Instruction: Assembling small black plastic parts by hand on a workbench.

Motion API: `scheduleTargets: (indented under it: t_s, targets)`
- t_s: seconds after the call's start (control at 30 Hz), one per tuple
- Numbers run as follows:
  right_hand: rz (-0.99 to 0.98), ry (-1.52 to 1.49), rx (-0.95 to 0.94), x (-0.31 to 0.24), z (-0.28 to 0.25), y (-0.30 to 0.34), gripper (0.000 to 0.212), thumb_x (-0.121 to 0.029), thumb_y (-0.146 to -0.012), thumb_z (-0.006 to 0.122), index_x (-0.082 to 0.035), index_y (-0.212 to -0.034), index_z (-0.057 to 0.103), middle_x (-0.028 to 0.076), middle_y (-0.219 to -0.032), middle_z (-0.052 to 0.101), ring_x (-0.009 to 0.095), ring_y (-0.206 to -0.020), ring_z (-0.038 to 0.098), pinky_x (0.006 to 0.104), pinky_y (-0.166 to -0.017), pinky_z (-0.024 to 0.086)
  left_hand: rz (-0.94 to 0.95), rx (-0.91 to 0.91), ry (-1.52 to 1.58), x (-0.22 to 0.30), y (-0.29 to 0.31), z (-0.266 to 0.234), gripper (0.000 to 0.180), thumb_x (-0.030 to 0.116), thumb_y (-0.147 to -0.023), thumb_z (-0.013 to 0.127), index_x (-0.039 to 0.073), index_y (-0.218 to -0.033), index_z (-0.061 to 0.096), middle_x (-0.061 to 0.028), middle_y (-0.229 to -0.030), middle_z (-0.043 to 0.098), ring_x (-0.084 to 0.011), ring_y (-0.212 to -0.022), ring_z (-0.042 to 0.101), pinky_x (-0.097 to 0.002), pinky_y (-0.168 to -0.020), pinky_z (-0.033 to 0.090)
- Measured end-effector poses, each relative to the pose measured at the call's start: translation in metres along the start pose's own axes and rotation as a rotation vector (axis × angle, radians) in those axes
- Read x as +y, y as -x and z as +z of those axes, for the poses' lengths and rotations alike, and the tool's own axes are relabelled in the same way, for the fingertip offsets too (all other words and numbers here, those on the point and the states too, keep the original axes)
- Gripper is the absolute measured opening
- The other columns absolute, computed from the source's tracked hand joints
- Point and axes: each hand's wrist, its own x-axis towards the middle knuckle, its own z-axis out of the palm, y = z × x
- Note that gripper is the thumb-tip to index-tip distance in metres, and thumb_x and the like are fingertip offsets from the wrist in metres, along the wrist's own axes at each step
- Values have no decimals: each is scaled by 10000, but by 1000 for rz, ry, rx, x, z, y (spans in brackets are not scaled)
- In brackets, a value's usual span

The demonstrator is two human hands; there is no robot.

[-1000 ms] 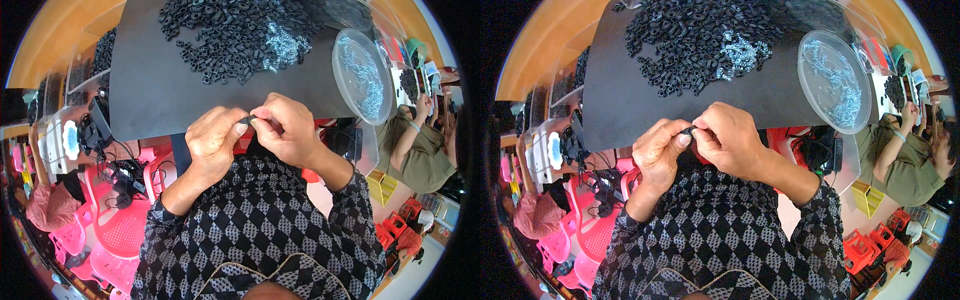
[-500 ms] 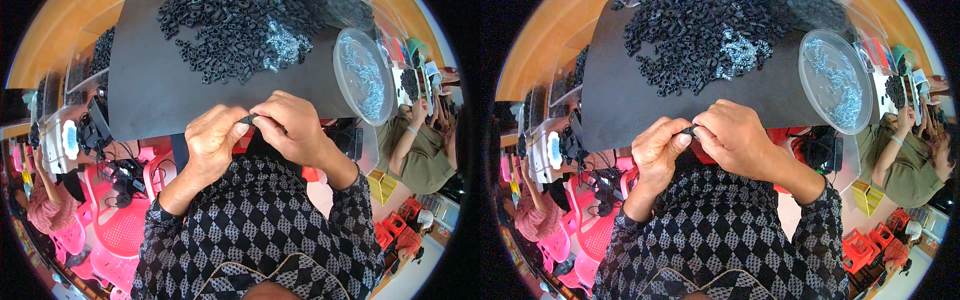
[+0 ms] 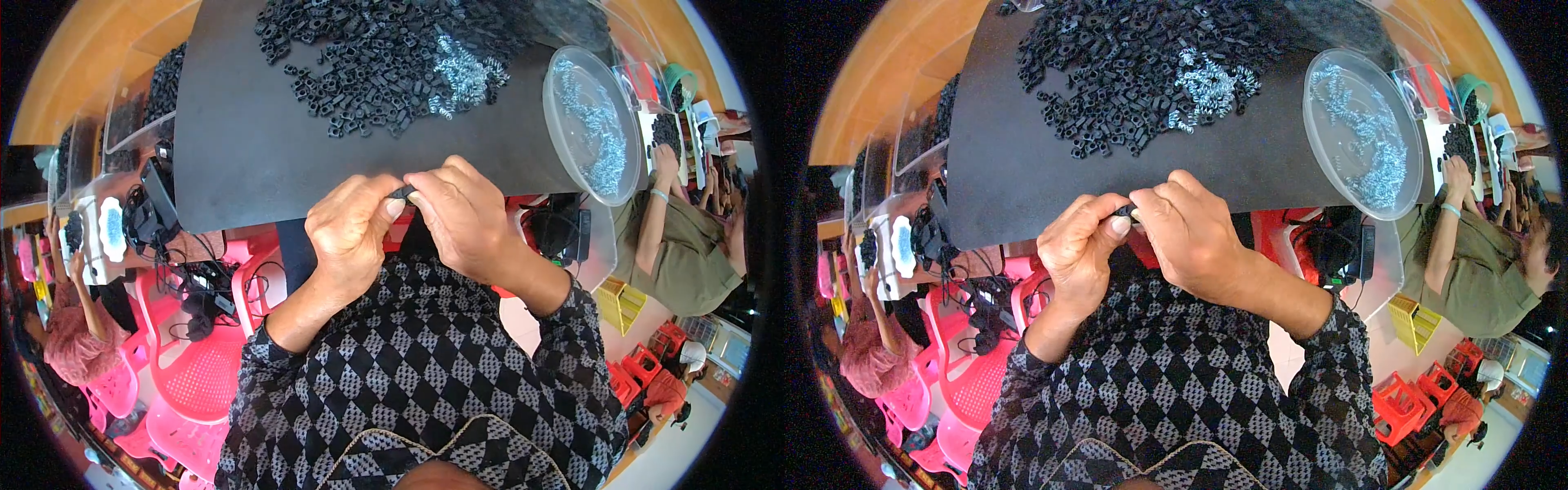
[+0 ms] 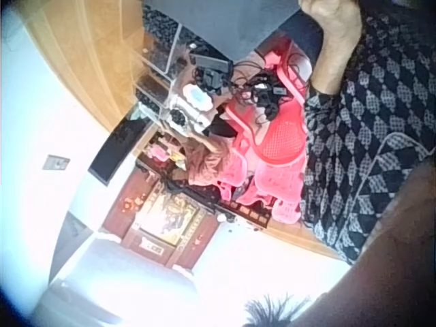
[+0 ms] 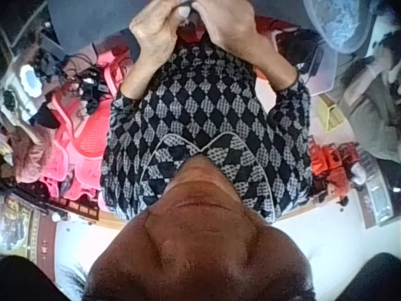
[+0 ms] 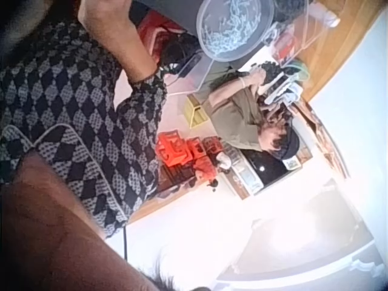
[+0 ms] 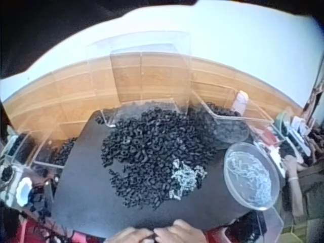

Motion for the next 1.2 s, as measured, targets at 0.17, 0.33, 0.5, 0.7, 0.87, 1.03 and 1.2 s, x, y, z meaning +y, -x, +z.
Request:
scheduleTargets:
  t_s: [0.17,0.33,0.5,0.7,0.87,1.03,1.2]
  targets:
    - [130,-5,-109,-5,-10,-15,419,-34,-664,700,66,-1035,534,153,-842,581,313,-714,542,382,-623,462,-554,-20,562,3,-3,-10,168,66,-817,666,-45,-941,644,-60,-772,646,-101,-645,574,-228,-595,481]
    - [145,36,-76,-7,-13,-23,478,-107,-665,736,56,-1065,533,162,-922,589,313,-786,558,387,-662,472,-599,-19,835,4,-12,-10,193,92,-819,675,-51,-943,641,-97,-796,664,-128,-673,612,-233,-645,499]
    - [362,-322,54,-3,-13,-19,203,-114,-815,641,12,-971,606,93,-771,626,211,-669,576,297,-616,462,-592,6,847,5,-10,-8,184,63,-810,673,-43,-957,646,-104,-845,667,-151,-714,623,-255,-696,506]
    - [1068,-1101,-204,-5,-23,-24,371,-341,-916,539,11,-860,643,72,-784,655,83,-622,556,189,-497,416,-201,24,399,4,-13,-8,176,45,-777,688,-1,-946,683,-104,-990,641,-164,-892,583,-267,-775,467]
    - [1145,-1298,-174,-7,-14,-29,366,-344,-898,560,11,-853,637,102,-728,643,80,-570,534,185,-450,386,-85,30,233,2,-15,-7,154,70,-761,693,11,-902,681,-86,-903,656,-214,-856,589,-311,-791,432]
    - [1263,-1385,40,-16,2,-20,328,-310,-894,564,1,-806,618,105,-665,618,97,-476,491,196,-421,363,-83,101,198,-2,-7,1,148,92,-780,683,8,-901,674,-87,-858,661,-211,-827,595,-309,-754,442]
    - [1333,-1458,107,-18,2,-21,328,-319,-884,572,-3,-800,603,102,-679,609,101,-505,490,206,-434,352,-195,91,241,4,-6,1,165,113,-815,666,-6,-931,669,-97,-844,662,-209,-781,601,-315,-734,455]
